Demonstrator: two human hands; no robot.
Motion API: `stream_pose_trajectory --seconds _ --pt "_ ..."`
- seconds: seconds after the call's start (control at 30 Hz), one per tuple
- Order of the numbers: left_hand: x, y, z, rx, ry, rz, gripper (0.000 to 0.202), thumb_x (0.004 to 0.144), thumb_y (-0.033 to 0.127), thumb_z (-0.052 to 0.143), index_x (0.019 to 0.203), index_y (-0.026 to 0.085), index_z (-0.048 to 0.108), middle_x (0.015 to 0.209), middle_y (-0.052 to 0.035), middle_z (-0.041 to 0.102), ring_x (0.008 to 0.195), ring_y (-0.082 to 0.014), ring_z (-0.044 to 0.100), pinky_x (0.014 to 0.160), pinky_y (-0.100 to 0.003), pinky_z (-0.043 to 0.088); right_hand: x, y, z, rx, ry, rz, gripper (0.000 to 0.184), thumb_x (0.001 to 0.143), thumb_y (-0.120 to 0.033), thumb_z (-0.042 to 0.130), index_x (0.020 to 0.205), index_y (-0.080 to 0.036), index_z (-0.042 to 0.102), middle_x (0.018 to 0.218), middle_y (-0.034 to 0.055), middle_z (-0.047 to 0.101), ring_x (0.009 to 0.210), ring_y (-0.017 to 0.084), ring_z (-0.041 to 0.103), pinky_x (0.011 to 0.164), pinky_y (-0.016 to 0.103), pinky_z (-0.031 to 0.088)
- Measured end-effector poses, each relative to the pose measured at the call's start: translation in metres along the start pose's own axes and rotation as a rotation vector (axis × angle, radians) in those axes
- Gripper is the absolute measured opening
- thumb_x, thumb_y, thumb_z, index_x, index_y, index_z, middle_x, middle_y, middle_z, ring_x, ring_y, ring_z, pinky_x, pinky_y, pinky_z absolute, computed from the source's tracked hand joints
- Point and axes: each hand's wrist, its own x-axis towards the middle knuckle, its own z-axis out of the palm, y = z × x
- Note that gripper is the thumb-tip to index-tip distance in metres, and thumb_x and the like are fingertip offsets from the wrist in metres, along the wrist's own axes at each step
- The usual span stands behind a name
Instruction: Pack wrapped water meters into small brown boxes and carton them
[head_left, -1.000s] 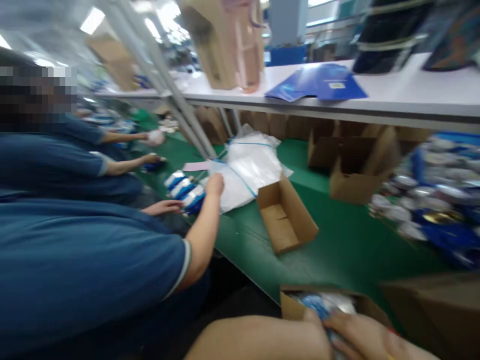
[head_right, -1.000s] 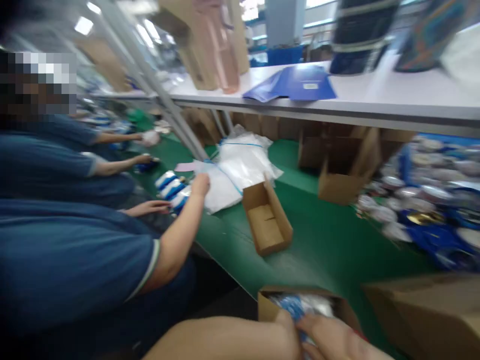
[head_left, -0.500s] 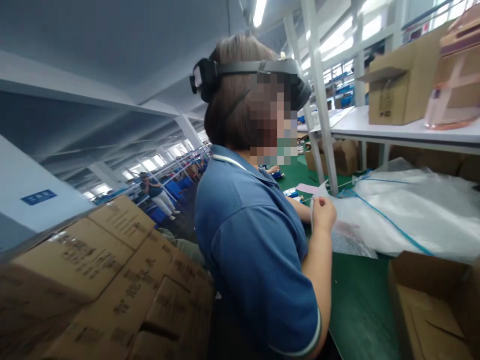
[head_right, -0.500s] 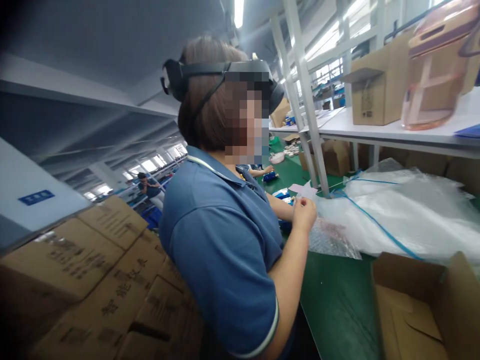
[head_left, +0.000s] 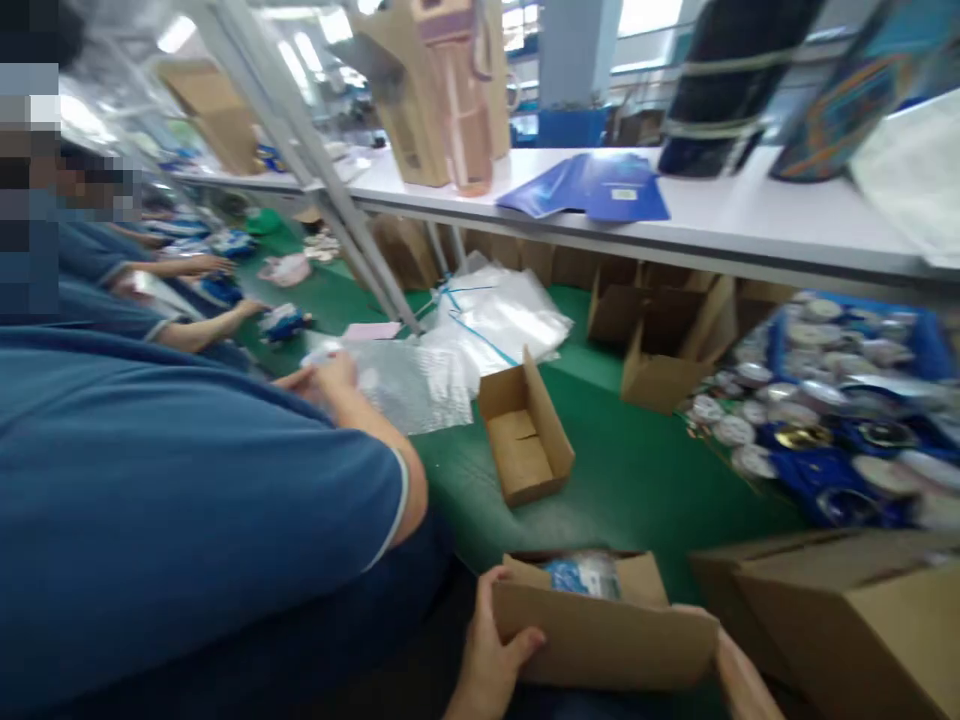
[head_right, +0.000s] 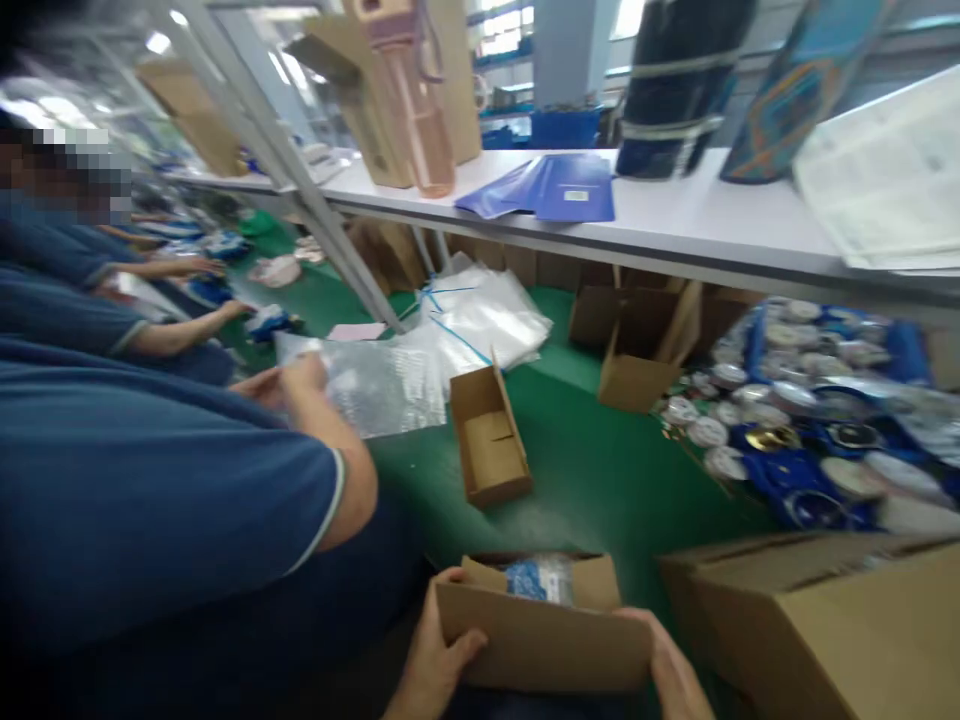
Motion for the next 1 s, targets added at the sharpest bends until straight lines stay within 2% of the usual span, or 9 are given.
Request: stream_pose_trajectory --seconds 0.13,0.27,0.33,0.43,0.57,0.7,0.8,0.9,1.0 --pt "0.004 -0.012 0.011 0.213 0.113 -0.102 0.065 0.077 0.042 0.051 0.127 0.013 0.021 0.116 -0.0160 0.052 0.103 -0.0236 0.054 0.088 -0.037 0.044 -0.005 0.019 0.010 -0.142 -0.002 0.101 0.065 0.082 -0.064 0.019 0.095 -0.017 0.061 0.087 0.0117 0.067 0.087 0.028 0.062 0.076 0.039 0.051" --pt "0.020 -0.014 0.021 0.827 0.353 0.393 0.061 0.079 0.038 0.051 0.131 0.015 0.028 0.134 -0.0180 0.037 0.123 -0.0305 0.036 0.099 -0.050 0.032 0.007 0.018 0.039 -0.522 0.175 -0.044 0.051 0.088 -0.048 0.025 0.112 -0.011 0.050 0.099 0.0179 0.062 0.091 0.029 0.060 0.077 0.044 0.048" --pt "0.035 -0.008 0.024 1.029 0.223 0.643 0.055 0.080 0.037 0.050 0.131 0.021 0.035 0.134 -0.0114 0.040 0.125 -0.0290 0.034 0.102 -0.053 0.024 0.014 0.013 0.047 -0.639 0.235 -0.271 0.050 0.088 -0.040 0.032 0.127 -0.009 0.038 0.125 0.0197 0.048 0.115 0.029 0.045 0.090 0.044 0.042" --pt "0.051 0.008 0.026 1.049 -0.033 0.676 0.044 0.082 0.042 0.048 0.122 0.023 0.047 0.118 -0.0069 0.056 0.111 -0.0243 0.048 0.101 -0.052 0.025 0.024 -0.002 0.046 -0.698 0.043 -0.459 0.045 0.086 -0.033 0.039 0.127 -0.015 0.039 0.127 0.0120 0.048 0.121 0.025 0.038 0.099 0.044 0.033" --pt "0.043 0.031 0.023 0.981 -0.072 0.553 0.026 0.085 0.038 0.046 0.103 0.025 0.059 0.095 -0.0022 0.062 0.091 -0.0186 0.055 0.089 -0.043 0.036 0.023 -0.030 0.026 -0.632 -0.090 -0.403 0.028 0.083 -0.033 0.046 0.106 -0.020 0.056 0.105 0.0072 0.061 0.104 0.022 0.051 0.093 0.040 0.038" --pt "0.031 0.033 0.019 1.032 -0.039 0.554 0.023 0.087 0.035 0.041 0.093 0.027 0.062 0.084 -0.0019 0.059 0.076 -0.0154 0.053 0.067 -0.031 0.039 0.009 -0.043 0.010 -0.604 -0.099 -0.399 0.031 0.084 -0.034 0.045 0.113 -0.025 0.052 0.118 0.0040 0.056 0.113 0.021 0.045 0.093 0.039 0.037" --pt "0.038 0.018 0.022 1.156 -0.017 0.650 0.027 0.088 0.030 0.040 0.104 0.025 0.060 0.106 -0.0065 0.058 0.094 -0.0193 0.053 0.078 -0.035 0.041 0.011 -0.033 0.014 -0.661 -0.120 -0.406 0.040 0.086 -0.034 0.040 0.125 -0.024 0.043 0.133 0.0023 0.044 0.124 0.023 0.035 0.098 0.043 0.034" --pt "0.052 0.005 0.027 1.277 -0.027 0.775 0.043 0.086 0.029 0.038 0.127 0.018 0.043 0.139 -0.0091 0.035 0.125 -0.0246 0.033 0.101 -0.046 0.027 0.021 -0.019 0.025 -0.699 -0.147 -0.406 0.051 0.086 -0.032 0.038 0.135 -0.023 0.028 0.142 0.0007 0.029 0.131 0.024 0.022 0.103 0.049 0.028" --pt "0.061 0.006 0.027 1.324 -0.080 0.746 0.054 0.086 0.030 0.035 0.138 0.019 0.022 0.143 -0.0072 0.028 0.130 -0.0230 0.026 0.105 -0.047 0.019 0.029 -0.012 0.033 -0.679 -0.161 -0.384 0.058 0.085 -0.030 0.039 0.138 -0.022 0.019 0.145 0.0011 0.022 0.133 0.024 0.016 0.105 0.053 0.025"
